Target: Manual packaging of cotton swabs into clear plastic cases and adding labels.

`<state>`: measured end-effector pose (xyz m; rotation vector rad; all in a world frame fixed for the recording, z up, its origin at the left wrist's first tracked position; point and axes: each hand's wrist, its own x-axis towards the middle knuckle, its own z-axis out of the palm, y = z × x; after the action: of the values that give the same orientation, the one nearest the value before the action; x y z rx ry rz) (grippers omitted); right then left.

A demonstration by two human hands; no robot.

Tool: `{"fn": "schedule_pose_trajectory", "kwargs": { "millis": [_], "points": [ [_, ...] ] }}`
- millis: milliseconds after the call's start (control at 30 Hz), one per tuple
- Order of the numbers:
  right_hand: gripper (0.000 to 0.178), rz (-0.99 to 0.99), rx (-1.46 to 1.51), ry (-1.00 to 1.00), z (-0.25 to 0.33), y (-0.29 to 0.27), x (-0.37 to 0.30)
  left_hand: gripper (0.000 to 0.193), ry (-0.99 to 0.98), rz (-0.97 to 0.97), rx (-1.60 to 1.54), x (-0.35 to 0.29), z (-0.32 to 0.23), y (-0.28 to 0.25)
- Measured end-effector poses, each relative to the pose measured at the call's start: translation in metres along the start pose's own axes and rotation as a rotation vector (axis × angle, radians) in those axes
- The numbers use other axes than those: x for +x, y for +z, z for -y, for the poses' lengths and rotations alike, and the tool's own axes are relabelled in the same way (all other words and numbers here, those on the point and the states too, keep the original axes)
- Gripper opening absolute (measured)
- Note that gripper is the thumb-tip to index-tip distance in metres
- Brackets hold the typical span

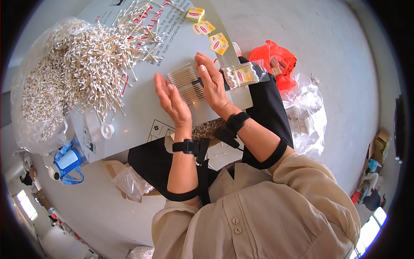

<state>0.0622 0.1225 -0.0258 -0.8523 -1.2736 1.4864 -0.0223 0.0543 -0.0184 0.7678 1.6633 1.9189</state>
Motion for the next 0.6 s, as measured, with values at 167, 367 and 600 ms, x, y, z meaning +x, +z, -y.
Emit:
{"fn": "schedule_pose_trajectory", "kwargs": {
  "millis": [167, 367, 600],
  "points": [
    [0.039, 0.028, 0.01, 0.009, -0.002, 0.0, 0.0, 0.061, 0.004, 0.012, -0.015, 0.0, 0.001, 0.003],
    [0.037, -0.016, 0.017, -0.003, -0.001, 0.002, 0.004, 0.06, 0.019, -0.03, 0.041, 0.006, 0.001, -0.004],
    [0.037, 0.02, -0.105, -0.041, 0.003, 0.006, 0.006, 0.059, -0.004, 0.003, 0.049, 0.01, 0.001, 0.002]
  ]
}}
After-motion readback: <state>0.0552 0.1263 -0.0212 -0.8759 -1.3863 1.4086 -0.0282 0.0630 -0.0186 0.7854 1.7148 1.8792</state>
